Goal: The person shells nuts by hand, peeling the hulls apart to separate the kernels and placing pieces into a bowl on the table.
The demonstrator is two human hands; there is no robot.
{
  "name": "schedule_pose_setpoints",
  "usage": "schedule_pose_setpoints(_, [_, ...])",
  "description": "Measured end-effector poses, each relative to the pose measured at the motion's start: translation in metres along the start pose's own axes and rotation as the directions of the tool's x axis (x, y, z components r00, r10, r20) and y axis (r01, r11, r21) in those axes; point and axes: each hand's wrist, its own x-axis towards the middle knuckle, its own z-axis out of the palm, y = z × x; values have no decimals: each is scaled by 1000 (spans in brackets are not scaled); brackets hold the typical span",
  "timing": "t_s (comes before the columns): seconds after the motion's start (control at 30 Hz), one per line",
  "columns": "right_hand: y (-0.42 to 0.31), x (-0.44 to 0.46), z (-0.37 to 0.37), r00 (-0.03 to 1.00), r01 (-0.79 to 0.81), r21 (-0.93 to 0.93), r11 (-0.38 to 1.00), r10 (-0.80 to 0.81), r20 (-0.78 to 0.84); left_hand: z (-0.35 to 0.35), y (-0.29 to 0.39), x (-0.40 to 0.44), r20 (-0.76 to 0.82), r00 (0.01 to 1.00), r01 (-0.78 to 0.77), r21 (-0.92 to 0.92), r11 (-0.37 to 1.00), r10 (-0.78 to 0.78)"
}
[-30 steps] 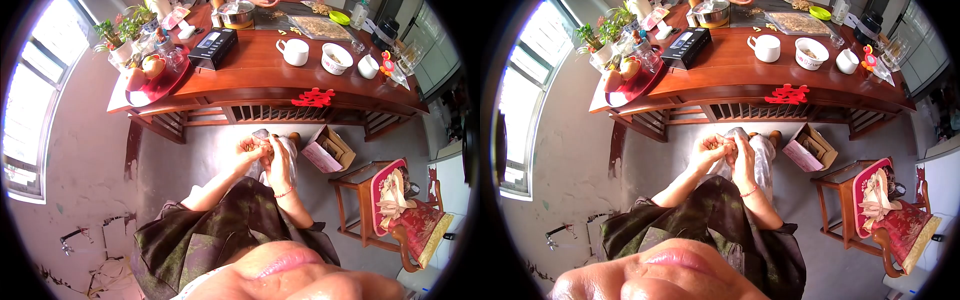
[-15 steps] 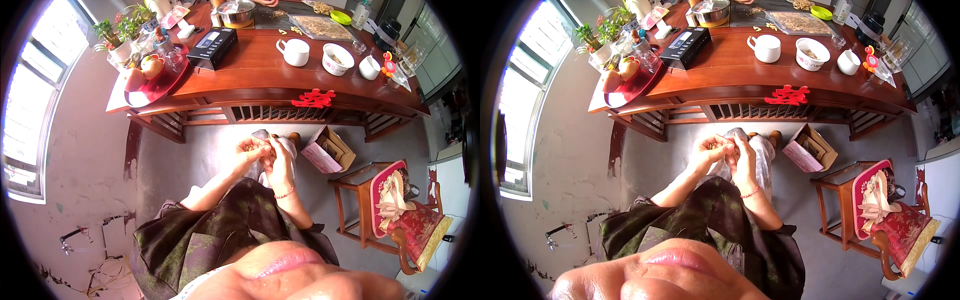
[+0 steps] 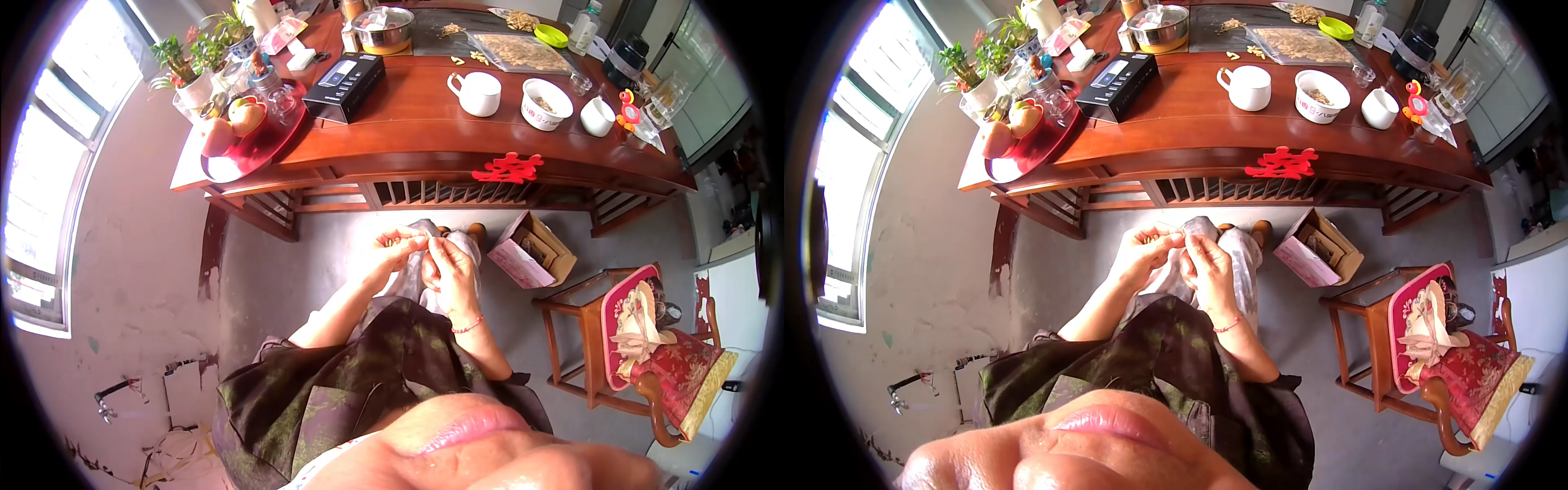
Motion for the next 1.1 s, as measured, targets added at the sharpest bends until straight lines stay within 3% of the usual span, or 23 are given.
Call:
schedule_pose_setpoints(0.33, [0, -2, -9, 993, -79, 75, 994, 72, 94, -3, 4, -1, 61, 998, -34, 98, 995, 28])
schedule_pose_setpoints(0.57, [2, -1, -10, 994, -61, 41, 997, 57, 94, -7, 5, 0, 127, 991, -53, 53, 997, 45])
schedule_pose_setpoints(0.67, [1, -2, -8, 997, -51, -15, 999, 51, 64, -12, 0, 2, 143, 989, -32, 28, 999, 28])
schedule_pose_setpoints(0.73, [-2, -4, -4, 1000, 8, -171, 985, -3, 28, -13, 0, 3, 158, 987, -39, 26, 999, 34])
schedule_pose_setpoints(1.1, [3, -6, 2, 992, 72, -215, 974, -92, -81, -1, -7, 3, 18, 992, -128, 119, 985, 126])
